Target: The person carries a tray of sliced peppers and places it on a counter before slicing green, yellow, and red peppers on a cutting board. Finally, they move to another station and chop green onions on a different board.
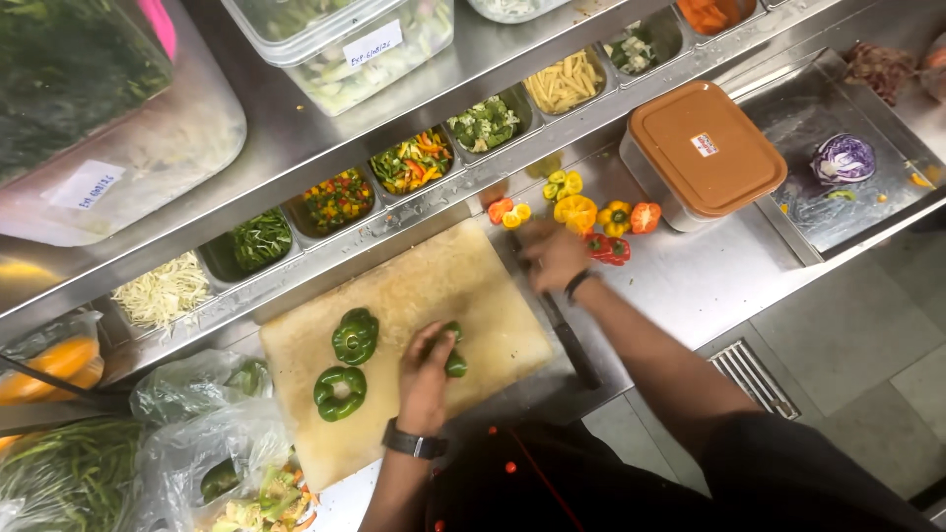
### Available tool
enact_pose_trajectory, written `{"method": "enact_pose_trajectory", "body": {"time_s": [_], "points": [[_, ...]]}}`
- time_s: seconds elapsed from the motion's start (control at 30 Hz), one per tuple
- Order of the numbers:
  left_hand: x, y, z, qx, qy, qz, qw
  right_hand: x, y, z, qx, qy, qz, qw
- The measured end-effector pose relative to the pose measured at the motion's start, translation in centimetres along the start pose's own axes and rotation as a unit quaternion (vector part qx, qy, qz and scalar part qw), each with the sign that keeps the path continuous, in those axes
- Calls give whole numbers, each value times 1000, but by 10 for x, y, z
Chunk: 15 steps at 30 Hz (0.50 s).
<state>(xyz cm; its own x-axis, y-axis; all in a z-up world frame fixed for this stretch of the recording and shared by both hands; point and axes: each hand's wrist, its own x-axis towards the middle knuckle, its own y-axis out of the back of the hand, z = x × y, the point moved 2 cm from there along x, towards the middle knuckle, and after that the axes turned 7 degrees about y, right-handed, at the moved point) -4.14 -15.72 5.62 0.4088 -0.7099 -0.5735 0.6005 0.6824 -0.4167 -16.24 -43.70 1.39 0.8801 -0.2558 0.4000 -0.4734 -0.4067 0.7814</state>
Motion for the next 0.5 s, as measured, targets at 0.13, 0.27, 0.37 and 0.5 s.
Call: {"method": "enact_pose_trajectory", "body": {"time_s": [0.13, 0.27, 0.37, 0.5], "points": [[-6, 42, 24, 316, -209, 185, 907, 5, 49, 41, -235, -302, -82, 920], [-22, 72, 54, 582, -406, 312, 632, 9, 56, 46, -279, -361, -42, 889], [-32, 86, 57, 585, -426, 365, 586, 9, 56, 31, -265, -350, 18, 898], [-39, 80, 43, 543, -430, 388, 608, 9, 13, 21, -172, -326, 44, 929]]}}
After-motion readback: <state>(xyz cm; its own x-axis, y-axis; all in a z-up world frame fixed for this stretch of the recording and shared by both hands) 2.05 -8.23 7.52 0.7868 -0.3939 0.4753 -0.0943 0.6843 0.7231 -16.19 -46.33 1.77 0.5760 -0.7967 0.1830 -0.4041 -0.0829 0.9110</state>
